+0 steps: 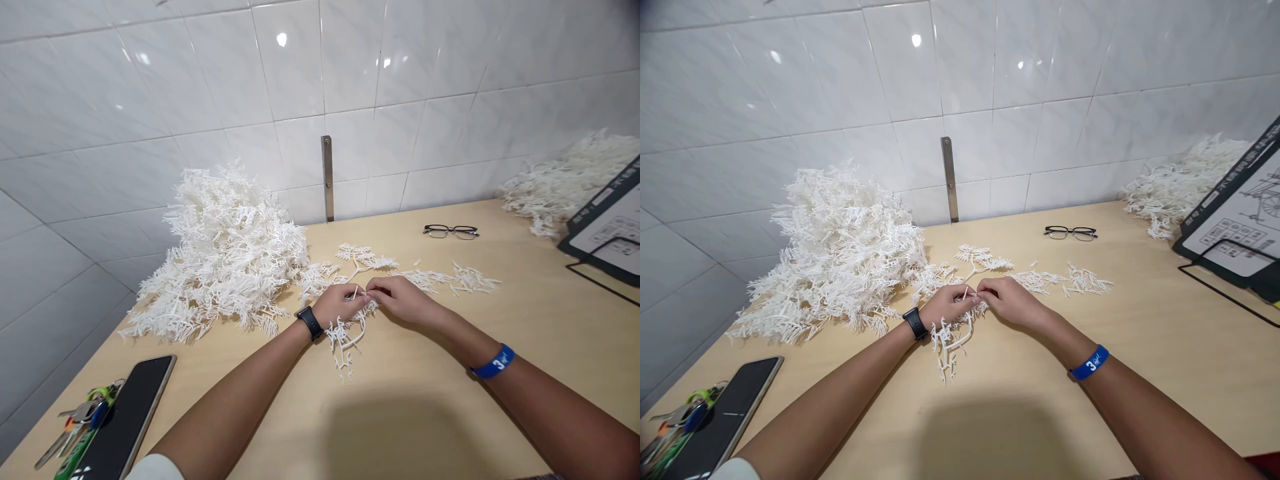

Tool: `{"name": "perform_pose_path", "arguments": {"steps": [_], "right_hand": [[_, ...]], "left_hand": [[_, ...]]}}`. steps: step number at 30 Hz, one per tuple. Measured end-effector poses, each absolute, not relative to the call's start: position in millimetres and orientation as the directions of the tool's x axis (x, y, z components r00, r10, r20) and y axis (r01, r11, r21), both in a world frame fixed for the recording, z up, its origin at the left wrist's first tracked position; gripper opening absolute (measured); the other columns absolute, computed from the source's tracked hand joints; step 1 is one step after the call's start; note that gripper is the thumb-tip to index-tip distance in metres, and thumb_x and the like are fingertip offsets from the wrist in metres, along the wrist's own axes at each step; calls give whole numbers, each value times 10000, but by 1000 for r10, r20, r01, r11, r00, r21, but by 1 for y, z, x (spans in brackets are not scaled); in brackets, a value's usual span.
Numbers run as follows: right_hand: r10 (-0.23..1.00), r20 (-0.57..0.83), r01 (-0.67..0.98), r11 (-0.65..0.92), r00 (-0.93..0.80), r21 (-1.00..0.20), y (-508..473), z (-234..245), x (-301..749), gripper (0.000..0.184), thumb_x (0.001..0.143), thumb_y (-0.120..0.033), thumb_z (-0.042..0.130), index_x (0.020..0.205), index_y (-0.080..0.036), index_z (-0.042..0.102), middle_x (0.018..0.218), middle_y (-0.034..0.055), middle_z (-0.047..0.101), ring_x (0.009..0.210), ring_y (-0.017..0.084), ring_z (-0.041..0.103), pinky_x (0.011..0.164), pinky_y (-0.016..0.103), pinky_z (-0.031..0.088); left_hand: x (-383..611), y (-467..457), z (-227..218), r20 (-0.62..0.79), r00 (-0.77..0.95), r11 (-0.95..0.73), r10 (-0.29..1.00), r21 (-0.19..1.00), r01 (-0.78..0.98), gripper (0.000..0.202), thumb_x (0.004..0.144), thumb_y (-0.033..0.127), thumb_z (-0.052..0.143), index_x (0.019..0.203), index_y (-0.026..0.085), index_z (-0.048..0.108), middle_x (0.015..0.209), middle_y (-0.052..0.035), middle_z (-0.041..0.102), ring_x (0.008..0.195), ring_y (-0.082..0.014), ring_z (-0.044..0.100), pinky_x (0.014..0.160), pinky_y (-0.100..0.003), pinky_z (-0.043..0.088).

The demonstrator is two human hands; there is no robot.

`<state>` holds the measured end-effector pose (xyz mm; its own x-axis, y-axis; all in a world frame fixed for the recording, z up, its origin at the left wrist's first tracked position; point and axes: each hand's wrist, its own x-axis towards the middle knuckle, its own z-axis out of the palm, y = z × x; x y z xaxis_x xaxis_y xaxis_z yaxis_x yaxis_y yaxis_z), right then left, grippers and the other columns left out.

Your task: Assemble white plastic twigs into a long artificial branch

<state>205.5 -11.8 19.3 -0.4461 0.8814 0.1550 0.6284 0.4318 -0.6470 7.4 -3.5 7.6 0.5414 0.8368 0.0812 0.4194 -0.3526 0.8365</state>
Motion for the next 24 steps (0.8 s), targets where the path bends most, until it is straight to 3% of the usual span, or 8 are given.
{"name": "perform_pose_path", "arguments": {"steps": [3, 9, 21, 24], "right_hand": [[892, 127, 554, 376, -434, -743, -11, 16, 205, 239, 898, -320, 476, 771, -188, 629, 665, 9, 600, 646, 161, 523, 616, 274, 361], [897, 41, 249, 166, -441, -954, -9, 7, 202, 272, 854, -415, 564, 723, -178, 554, 587, -19, 508, 548, 120, 439, 534, 252, 316], [938, -113, 244, -32, -326, -969, -10, 9, 191, 356, 738, -490, 643, 630, -182, 499, 489, -43, 451, 445, 82, 357, 466, 235, 243], [974, -90, 262, -33, -210, -965, -3, 10, 197, 320, 739, -472, 620, 651, -190, 497, 475, -45, 440, 430, 85, 338, 447, 232, 234]], "left_hand": [[6, -3, 8, 58, 548, -321, 834, 860, 398, 381, 864, 474, 513, 824, 134, 679, 670, 9, 552, 656, -115, 468, 628, -230, 347], [1, 3, 8, 75, 600, -303, 797, 908, 288, 372, 825, 471, 577, 768, 117, 677, 647, 8, 531, 641, -107, 447, 616, -226, 354], [-1, 8, 6, 52, 648, -314, 760, 903, 295, 303, 817, 402, 570, 746, 120, 656, 640, 7, 534, 628, -104, 445, 604, -231, 334], [-3, 5, 9, 37, 671, -292, 741, 917, 272, 263, 795, 366, 585, 748, 118, 658, 691, -12, 583, 663, -116, 487, 640, -236, 363]]}}
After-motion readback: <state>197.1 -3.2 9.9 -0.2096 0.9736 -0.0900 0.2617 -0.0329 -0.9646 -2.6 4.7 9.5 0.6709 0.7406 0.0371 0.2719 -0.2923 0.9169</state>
